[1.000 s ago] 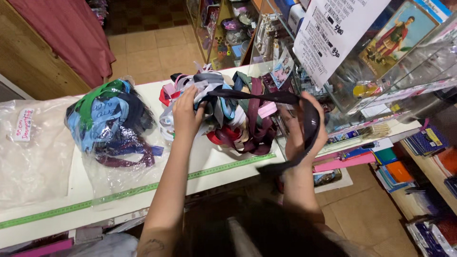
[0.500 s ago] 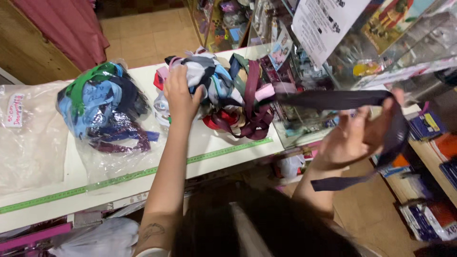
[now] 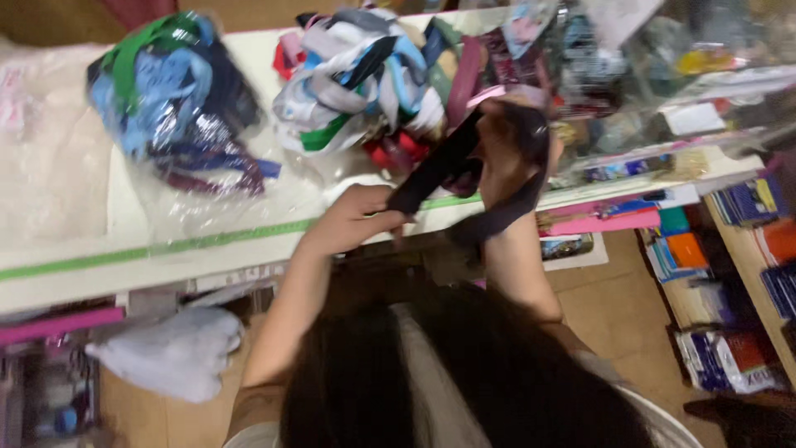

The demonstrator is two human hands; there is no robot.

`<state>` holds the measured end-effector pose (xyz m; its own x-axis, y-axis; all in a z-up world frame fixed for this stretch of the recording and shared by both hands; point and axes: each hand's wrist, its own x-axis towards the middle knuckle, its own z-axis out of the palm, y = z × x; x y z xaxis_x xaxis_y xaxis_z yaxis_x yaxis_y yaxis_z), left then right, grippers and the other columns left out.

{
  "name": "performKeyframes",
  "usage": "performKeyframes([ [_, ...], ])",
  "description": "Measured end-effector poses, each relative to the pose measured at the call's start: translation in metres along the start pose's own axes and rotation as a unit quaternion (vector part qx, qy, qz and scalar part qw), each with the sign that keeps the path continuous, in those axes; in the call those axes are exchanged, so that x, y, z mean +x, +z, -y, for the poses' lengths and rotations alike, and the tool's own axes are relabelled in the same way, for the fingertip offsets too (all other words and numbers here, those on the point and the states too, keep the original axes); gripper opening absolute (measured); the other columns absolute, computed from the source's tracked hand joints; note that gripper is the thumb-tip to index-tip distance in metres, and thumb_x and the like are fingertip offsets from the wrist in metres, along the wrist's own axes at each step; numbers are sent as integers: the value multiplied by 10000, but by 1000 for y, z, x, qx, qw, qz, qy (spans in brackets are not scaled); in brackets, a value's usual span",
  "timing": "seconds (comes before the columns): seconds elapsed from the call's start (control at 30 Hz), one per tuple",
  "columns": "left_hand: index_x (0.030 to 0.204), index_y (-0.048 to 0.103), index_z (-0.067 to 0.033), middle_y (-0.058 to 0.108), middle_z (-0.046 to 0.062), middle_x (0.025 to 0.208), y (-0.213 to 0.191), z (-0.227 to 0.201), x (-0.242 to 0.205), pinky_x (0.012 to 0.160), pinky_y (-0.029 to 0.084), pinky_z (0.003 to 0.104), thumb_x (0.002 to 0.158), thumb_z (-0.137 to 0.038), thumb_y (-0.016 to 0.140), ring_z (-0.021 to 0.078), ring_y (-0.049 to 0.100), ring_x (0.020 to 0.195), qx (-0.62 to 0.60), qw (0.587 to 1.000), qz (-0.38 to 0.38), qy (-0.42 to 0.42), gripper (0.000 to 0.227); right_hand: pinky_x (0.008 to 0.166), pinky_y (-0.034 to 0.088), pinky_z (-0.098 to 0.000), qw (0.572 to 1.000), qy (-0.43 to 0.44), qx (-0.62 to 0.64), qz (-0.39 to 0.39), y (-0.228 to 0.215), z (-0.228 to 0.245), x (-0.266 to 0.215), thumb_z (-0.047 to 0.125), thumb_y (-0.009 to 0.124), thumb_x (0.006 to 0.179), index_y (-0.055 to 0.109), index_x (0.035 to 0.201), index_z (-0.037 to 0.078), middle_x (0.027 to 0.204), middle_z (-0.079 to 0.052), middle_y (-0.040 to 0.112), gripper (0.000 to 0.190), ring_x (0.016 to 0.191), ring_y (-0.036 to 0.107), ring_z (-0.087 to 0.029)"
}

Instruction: The person picks up and measures several zippers of different colors against a ruler on a counter, handling them one at a time and putting some into a plastic bag.

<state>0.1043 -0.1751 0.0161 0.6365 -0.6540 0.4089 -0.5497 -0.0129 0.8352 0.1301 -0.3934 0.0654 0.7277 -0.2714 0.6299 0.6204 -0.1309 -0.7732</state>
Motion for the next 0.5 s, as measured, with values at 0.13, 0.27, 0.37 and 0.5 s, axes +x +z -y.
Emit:
performKeyframes([
  [0.13, 877, 646, -61, 719, 16, 756, -21, -40, -78, 675, 513, 203, 928, -193, 627, 67, 661, 711, -61, 985, -106, -125, 143, 703, 450, -253, 997, -27, 74, -27, 16, -42, -6, 78, 740, 825, 664, 1086, -16, 1066, -117, 644, 287, 859, 598, -165],
  [0.27, 841, 726, -118, 732, -37, 755, -27, -66, -166, 619, 488, 182, 861, -197, 708, 44, 659, 707, 44, 956, -185, -222, 84, 977, 488, -329, 990, -40, 133, 5, 45, -51, -7, -134, 682, 790, 610, 1207, -47, 1206, -183, 638, 431, 1116, 609, -239],
  [0.37, 919, 697, -130, 645, -66, 817, -24, -78, -230, 683, 386, 204, 841, -237, 750, 49, 568, 767, 77, 879, -288, -373, 143, 439, 523, -348, 984, 22, 165, 65, 47, -69, -17, 9, 780, 865, 603, 1168, -74, 1082, -236, 595, 360, 639, 553, -219],
  [0.5, 850, 698, -149, 630, -77, 723, -21, -92, -295, 634, 355, 222, 864, -209, 757, 31, 514, 699, 121, 849, -351, -377, 86, 475, 565, -347, 984, 64, 142, 91, 48, -95, -34, -66, 729, 915, 647, 1074, -57, 854, -196, 531, 179, 573, 548, -227],
])
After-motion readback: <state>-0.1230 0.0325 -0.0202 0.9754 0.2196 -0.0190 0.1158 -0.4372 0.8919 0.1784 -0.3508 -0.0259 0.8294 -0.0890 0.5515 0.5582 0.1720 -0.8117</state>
